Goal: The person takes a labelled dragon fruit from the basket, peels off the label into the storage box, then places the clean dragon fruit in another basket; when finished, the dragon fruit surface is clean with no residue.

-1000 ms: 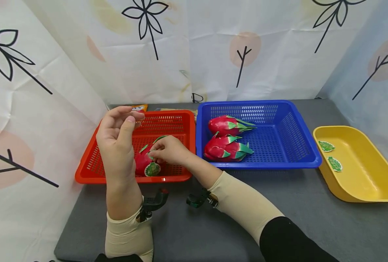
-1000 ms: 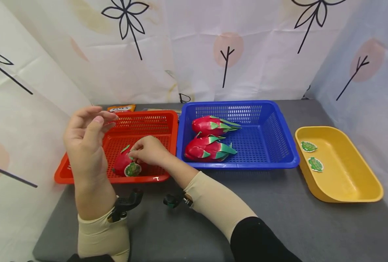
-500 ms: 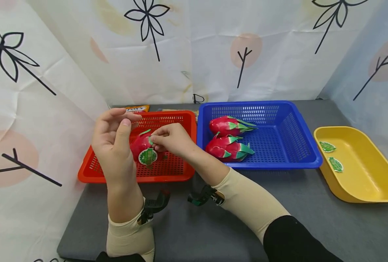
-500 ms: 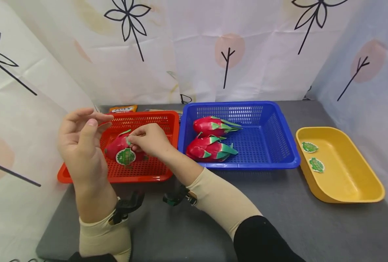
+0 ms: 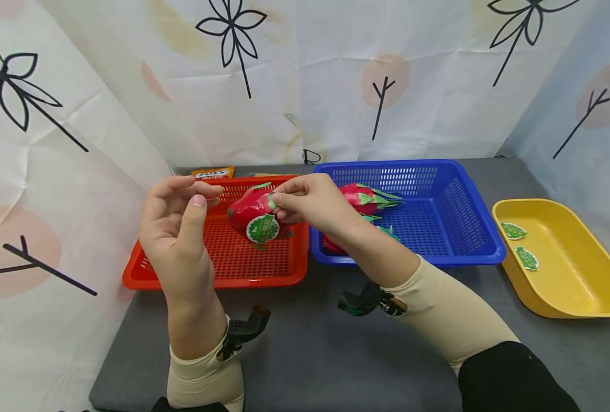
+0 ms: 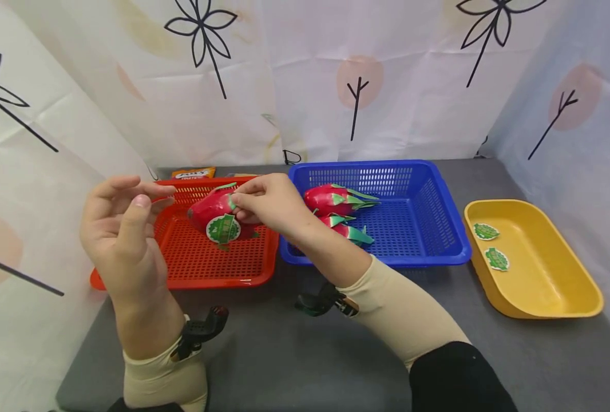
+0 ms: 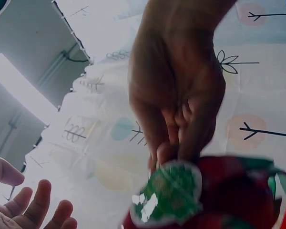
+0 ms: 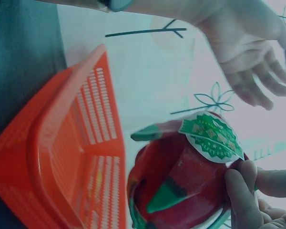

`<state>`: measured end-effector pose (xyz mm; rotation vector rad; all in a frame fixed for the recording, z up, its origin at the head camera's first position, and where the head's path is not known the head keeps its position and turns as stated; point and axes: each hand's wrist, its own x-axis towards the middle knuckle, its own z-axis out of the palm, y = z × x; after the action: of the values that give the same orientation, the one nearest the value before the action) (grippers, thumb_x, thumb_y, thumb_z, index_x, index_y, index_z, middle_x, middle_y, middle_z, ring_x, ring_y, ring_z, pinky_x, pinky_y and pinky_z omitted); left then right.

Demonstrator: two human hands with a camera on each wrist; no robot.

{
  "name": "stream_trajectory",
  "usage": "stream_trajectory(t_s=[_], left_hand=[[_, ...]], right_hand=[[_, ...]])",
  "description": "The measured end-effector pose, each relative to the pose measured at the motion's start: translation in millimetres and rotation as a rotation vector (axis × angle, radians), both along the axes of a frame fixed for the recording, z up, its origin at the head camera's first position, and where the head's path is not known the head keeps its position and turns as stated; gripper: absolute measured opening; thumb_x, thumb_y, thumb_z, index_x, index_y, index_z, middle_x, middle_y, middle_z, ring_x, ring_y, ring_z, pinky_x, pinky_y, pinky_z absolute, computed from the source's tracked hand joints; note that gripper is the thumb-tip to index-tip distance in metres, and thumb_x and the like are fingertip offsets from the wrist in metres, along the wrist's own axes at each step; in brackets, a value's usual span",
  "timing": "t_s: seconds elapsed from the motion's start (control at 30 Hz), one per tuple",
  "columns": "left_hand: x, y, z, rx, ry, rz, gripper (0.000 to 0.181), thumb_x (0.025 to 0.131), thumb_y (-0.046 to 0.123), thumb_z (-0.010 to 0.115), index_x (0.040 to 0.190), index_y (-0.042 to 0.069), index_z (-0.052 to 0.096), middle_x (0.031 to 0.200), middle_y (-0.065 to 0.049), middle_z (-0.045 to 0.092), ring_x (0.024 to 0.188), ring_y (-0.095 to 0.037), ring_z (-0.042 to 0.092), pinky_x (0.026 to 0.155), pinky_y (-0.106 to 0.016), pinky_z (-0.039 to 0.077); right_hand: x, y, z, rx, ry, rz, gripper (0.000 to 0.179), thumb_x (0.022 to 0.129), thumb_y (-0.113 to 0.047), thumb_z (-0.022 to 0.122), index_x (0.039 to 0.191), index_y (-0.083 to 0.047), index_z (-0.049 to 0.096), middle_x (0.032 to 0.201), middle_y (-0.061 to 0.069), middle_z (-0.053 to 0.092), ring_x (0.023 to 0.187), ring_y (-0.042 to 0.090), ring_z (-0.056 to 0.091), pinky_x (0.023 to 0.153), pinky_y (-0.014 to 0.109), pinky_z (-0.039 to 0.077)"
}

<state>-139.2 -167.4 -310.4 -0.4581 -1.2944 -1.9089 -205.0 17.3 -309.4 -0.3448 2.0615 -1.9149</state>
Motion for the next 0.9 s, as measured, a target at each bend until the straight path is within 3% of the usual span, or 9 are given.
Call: stream_trajectory(t_s=[0.23,0.5,0.7,0.9], left_hand=[[-2.1,1.4,-2.3,-0.041,-0.014,-0.034,0.018,0.094,-0.005,0.058,0.110,-0.010,0.063,0.092,-0.023,0.068,0.088,-0.035,0.064,0.085,-0.041,0.052],[-5.7,5.1,-6.4,-0.120,-0.034,-0.074,0.018,0.095,-0.004,0.056,0.111,-0.009,0.064,0.093,-0.020,0.068,0.090,-0.033,0.063,0.087,-0.040,0.051],[-8.5,5.4,-9.0,-0.129,-0.025,-0.089,0.019,0.095,-0.004,0.056,0.111,-0.010,0.063,0.091,-0.020,0.067,0.088,-0.032,0.062,0.085,-0.040,0.049],[-9.1,10.1,-10.6,-0.160,-0.037,-0.116,0.019,0.096,-0.003,0.057,0.113,-0.008,0.064,0.092,-0.019,0.068,0.090,-0.030,0.063,0.084,-0.038,0.048]], right_hand=[[21.1,39.8,16.1,0.046,-0.013,0.000,0.025,0.100,-0.011,0.067,0.120,0.005,0.068,0.099,0.018,0.073,0.085,0.024,0.072,0.084,0.037,0.060],[46.5,80.5,23.8,0.112,-0.025,-0.010,0.029,0.100,-0.011,0.067,0.120,0.009,0.066,0.096,0.016,0.073,0.083,0.022,0.073,0.084,0.035,0.060],[69.5,108.2,16.8,0.177,-0.051,-0.061,0.035,0.099,-0.018,0.070,0.123,0.007,0.067,0.099,0.014,0.074,0.083,0.022,0.074,0.083,0.034,0.060],[95.6,144.6,-0.8,0.214,-0.032,-0.055,0.038,0.100,-0.020,0.069,0.124,0.010,0.065,0.102,0.013,0.075,0.085,0.024,0.074,0.081,0.033,0.060]])
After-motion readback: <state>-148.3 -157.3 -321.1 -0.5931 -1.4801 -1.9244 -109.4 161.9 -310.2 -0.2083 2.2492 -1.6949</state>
